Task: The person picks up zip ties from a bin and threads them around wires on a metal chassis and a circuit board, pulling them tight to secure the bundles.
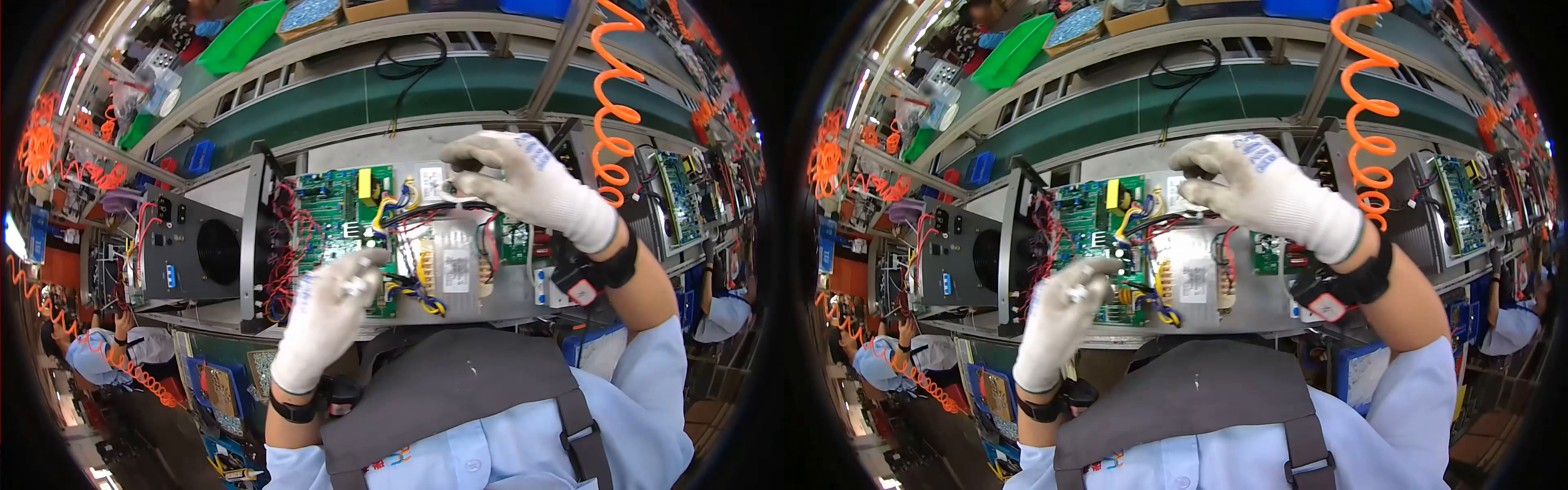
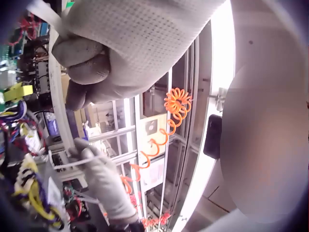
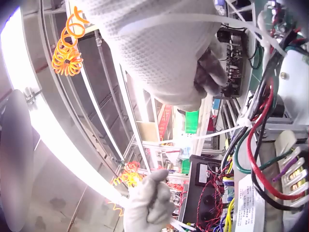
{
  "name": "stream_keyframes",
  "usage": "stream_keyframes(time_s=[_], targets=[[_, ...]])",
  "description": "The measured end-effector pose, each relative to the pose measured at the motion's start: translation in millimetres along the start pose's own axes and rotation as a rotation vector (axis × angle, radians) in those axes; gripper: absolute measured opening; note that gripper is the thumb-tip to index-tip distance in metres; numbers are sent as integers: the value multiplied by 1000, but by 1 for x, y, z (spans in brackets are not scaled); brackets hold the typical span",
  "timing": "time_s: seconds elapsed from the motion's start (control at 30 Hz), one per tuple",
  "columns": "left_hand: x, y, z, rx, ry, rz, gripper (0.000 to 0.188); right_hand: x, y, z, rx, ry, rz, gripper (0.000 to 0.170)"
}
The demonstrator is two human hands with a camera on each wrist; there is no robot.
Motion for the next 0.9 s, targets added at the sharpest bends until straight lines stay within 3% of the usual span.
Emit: stream_keyframes(time_s=[0.07, 0.1, 0.13, 0.17, 0.2, 0.27, 0.33, 0.37, 0.47, 0.6, 0.67, 0.8, 0.9], targets=[[-8, 8, 6, -177, 43, -60, 24, -34, 5, -8, -61, 36, -109, 36], [-4, 11, 7, -271, 67, -202, 25, -62, 6, -11, -141, 178, -186, 35], [-11, 10, 12, -336, 94, 11, 26, -90, 7, -5, -228, 323, -258, 33], [-12, 12, 14, -417, 50, -35, 26, -107, 14, 10, -166, 285, -376, 28], [-13, 15, 14, -501, 6, -82, 27, -122, 17, 30, -369, 240, -390, 27], [-34, 22, 16, -533, 150, 39, 30, -140, 35, 63, -264, 438, -516, 24], [-46, 24, 16, -667, 197, 85, 31, -139, 42, 79, -280, 357, -363, 23], [-48, 27, 13, -726, 283, -29, 30, -139, 44, 84, -280, 315, -289, 22], [-62, 30, 10, -843, 347, 21, 28, -147, 52, 102, -135, 161, -153, 19], [-55, 30, 7, -916, 311, 78, 28, -156, 60, 104, -41, 214, -104, 18], [-64, 30, 13, -952, 396, -41, 27, -155, 63, 101, -9, 217, 10, 14], [-46, 31, 11, -912, 604, -247, 23, -151, 60, 93, -45, 222, -61, 15], [-56, 24, 15, -864, 644, -252, 17, -142, 48, 80, -154, 124, -44, 18]])
Point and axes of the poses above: each hand's wrist, its own y-axis away from the middle knuckle, its own z-axis out of the palm, x = y × z, the point moved 4 cm from there along -y, towards the middle knuckle, and after that the axes turned 9 degrees about y, right-handed, at the moved point
